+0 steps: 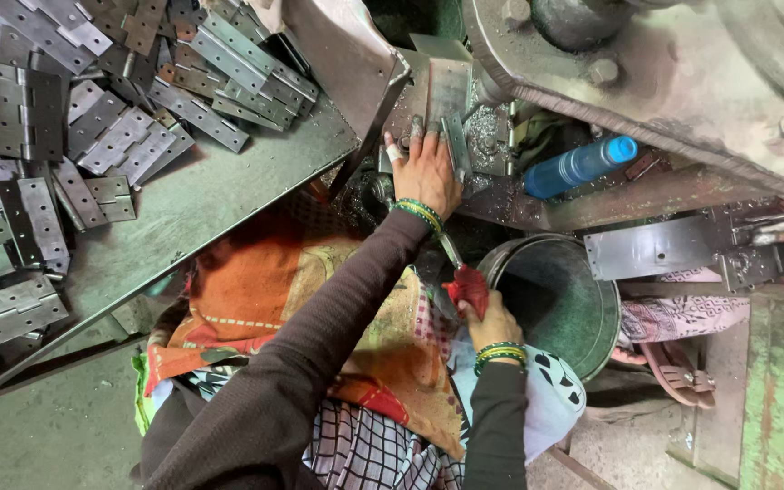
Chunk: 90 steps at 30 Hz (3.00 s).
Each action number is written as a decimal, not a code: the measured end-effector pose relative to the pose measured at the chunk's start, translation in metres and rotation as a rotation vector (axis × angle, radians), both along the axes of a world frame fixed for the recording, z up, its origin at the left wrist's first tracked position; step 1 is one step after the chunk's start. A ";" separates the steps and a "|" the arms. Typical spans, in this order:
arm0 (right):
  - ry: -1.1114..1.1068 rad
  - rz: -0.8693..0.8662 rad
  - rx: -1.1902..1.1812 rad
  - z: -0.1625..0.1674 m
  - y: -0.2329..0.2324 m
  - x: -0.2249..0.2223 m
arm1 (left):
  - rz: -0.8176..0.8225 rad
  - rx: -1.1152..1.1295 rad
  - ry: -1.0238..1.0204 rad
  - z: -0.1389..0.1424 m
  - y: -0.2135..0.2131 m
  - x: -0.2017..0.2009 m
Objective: The person operates a drill press to drill holes into metal hinge plates. They pick up a hinge plate, place it under the drill, and pull a lever to activate the drill. After drilling, they remove the plate and place it on a pile of finished pieces. This process is repeated for multiple hinge plates.
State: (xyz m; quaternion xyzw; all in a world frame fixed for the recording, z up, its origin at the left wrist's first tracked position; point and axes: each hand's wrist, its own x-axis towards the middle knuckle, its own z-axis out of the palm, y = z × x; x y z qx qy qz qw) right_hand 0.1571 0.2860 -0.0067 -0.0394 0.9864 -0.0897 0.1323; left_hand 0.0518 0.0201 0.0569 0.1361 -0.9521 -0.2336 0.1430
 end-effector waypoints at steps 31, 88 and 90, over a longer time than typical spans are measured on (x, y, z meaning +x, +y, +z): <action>-0.028 -0.037 -0.040 -0.039 0.005 0.001 | -0.042 -0.076 -0.078 -0.034 -0.001 -0.032; 0.186 0.004 -0.122 -0.027 -0.010 0.012 | -0.061 -0.200 -0.008 -0.051 -0.021 -0.038; 0.163 -0.018 -0.133 -0.044 -0.005 0.014 | -0.066 -0.290 -0.042 -0.053 -0.021 -0.038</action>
